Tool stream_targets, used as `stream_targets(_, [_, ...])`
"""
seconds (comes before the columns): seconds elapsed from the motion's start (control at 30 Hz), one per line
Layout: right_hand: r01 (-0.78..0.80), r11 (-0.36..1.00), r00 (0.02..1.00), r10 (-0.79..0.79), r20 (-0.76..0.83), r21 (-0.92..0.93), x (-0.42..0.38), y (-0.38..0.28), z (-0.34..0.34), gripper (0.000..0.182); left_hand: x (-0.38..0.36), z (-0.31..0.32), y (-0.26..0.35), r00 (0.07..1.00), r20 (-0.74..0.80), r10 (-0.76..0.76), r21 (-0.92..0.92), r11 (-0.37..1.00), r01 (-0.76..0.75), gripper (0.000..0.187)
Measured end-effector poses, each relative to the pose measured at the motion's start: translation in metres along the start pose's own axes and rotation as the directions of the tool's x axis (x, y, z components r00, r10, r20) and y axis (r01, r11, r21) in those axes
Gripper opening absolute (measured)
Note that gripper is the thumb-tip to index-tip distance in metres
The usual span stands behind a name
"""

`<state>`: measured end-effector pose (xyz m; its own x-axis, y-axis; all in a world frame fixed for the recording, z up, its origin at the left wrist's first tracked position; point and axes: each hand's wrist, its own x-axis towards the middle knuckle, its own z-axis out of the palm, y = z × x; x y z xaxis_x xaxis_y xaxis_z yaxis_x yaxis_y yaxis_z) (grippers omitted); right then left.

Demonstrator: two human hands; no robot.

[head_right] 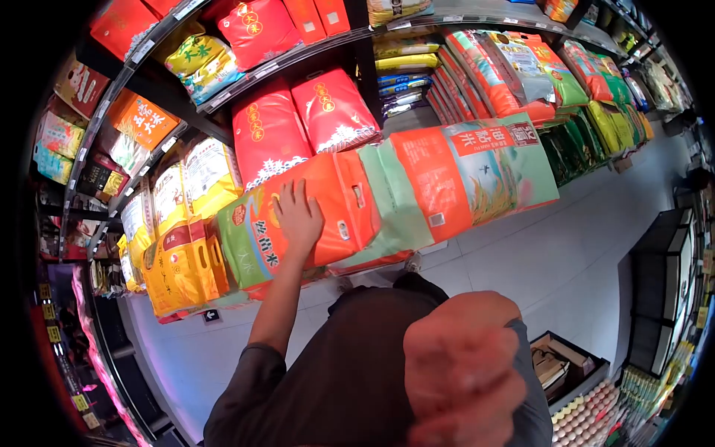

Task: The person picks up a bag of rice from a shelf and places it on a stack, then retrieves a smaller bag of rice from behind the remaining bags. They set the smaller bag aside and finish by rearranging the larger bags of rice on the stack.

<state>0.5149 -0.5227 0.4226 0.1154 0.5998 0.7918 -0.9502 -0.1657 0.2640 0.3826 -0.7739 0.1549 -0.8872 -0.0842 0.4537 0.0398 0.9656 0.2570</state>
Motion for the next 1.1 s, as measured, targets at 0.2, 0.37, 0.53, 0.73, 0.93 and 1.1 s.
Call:
stream_targets(0.2, [-0.381,0.831,0.862,0.477,0.169,-0.405,0.021,0.043,-0.063,0.004,0.003,-0.006,0.011,0.998,0.002,-0.062,0.034,0.997,0.062,0.043])
stream_targets(0.37, [-0.463,0.73,0.726,0.638,0.258,-0.503,0.032,0.056,-0.112,0.008,0.005,-0.007,0.015,0.997,-0.006,-0.071,0.026,0.997,0.071,0.04])
stream_targets(0.53, [-0.74,0.219,0.296,0.955,-0.016,-0.636,-0.029,0.022,-0.15,0.009,0.004,-0.01,0.015,0.998,-0.028,-0.062,0.018,0.998,0.062,0.04])
stream_targets(0.73, [-0.637,-0.548,-0.371,0.834,-0.408,-0.542,-0.126,-0.023,-0.228,0.033,0.002,-0.007,0.011,0.998,-0.044,-0.053,0.019,0.998,0.054,0.041])
stream_targets(0.93, [-0.303,-0.712,-0.939,0.335,0.073,-0.633,-0.133,-0.039,-0.244,0.044,0.001,0.001,0.013,0.992,-0.053,-0.115,0.01,0.993,0.115,0.041])
stream_targets(1.1, [-0.432,-0.704,-0.786,0.6,-0.148,-0.564,-0.163,-0.025,-0.264,0.031,0.0,0.011,0.031,0.997,0.067,0.027,0.137,0.99,-0.036,0.043])
